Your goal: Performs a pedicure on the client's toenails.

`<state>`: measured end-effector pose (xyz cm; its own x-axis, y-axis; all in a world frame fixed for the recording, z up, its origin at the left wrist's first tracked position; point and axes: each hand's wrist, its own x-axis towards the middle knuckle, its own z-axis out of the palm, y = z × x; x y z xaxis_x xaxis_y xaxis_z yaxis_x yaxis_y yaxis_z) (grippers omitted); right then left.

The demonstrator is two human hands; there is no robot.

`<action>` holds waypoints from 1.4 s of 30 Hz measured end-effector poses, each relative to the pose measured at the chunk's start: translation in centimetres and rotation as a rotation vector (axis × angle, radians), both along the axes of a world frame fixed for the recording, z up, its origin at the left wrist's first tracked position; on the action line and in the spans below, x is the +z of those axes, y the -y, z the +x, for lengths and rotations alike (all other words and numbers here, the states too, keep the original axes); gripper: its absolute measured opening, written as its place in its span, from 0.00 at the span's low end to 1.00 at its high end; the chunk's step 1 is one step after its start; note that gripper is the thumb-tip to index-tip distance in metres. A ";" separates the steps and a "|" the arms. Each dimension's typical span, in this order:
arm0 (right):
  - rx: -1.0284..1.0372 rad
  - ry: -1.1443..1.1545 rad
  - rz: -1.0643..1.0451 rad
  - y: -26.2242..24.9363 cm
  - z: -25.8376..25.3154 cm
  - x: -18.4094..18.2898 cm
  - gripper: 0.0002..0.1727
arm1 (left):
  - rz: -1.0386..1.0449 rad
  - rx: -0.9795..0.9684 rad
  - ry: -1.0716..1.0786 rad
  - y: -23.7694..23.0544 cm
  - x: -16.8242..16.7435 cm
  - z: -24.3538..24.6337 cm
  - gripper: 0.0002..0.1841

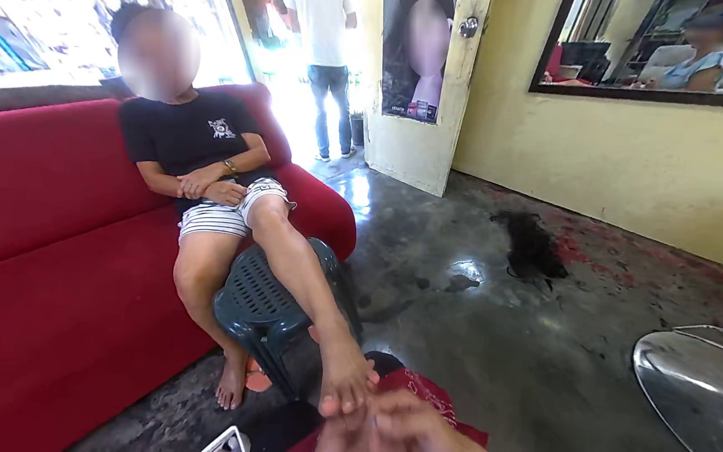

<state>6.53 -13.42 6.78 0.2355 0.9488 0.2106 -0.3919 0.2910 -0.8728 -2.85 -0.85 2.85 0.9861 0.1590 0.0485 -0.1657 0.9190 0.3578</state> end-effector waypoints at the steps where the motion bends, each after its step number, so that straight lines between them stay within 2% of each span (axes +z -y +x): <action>1: -0.078 -0.014 0.044 -0.8 0.9 0.5 0.16 | -0.019 -0.025 0.022 -0.1 -0.5 0.1 0.07; 3: -0.240 -0.028 0.099 -1.9 2.2 1.7 0.14 | -0.089 -0.045 -0.033 -0.3 -1.5 0.1 0.05; 6: -0.301 0.004 0.182 -1.9 3.7 2.6 0.15 | -0.100 -0.054 -0.064 -0.7 -1.8 0.3 0.06; 9: -0.213 0.128 0.107 -0.4 4.7 1.9 0.17 | -0.083 -0.058 -0.030 -1.1 -2.4 0.5 0.10; 11: -0.114 0.248 -0.018 0.6 5.2 0.9 0.14 | -0.044 -0.043 -0.066 -1.2 -2.3 0.6 0.18; 14: -0.010 0.356 -0.184 1.7 5.1 -1.0 0.15 | 0.003 -0.031 -0.108 -1.3 -1.9 0.5 0.22; 16: 0.020 0.386 -0.201 1.9 5.0 -2.1 0.15 | -0.002 -0.057 -0.083 -1.5 -1.8 0.5 0.25; 20: 0.023 0.371 -0.154 1.8 5.1 -2.2 0.15 | -0.108 -0.084 -0.106 -1.4 -1.5 0.4 0.23; 23: 0.049 0.393 -0.130 1.5 5.5 -1.8 0.16 | -0.124 -0.090 -0.085 -1.5 -1.5 0.5 0.31; 28: 0.137 0.483 -0.144 0.9 7.0 -0.4 0.15 | -0.080 -0.058 -0.079 -1.4 -1.5 0.4 0.20; 36: 0.196 0.519 -0.166 0.3 7.7 0.3 0.14 | -0.108 -0.078 -0.085 -1.6 -1.6 0.4 0.21; 38: 0.153 0.610 -0.160 0.4 7.5 0.6 0.14 | -0.110 -0.079 -0.074 -1.5 -1.7 0.4 0.22; 42: -0.119 1.053 -0.087 0.8 6.1 1.0 0.13 | -0.152 -0.079 -0.081 -1.5 -1.5 0.5 0.22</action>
<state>12.61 -14.20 7.75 0.0660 0.9534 0.2943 0.6002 0.1977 -0.7750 -2.37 0.64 1.32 0.9955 0.0804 -0.0504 -0.0672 0.9725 0.2231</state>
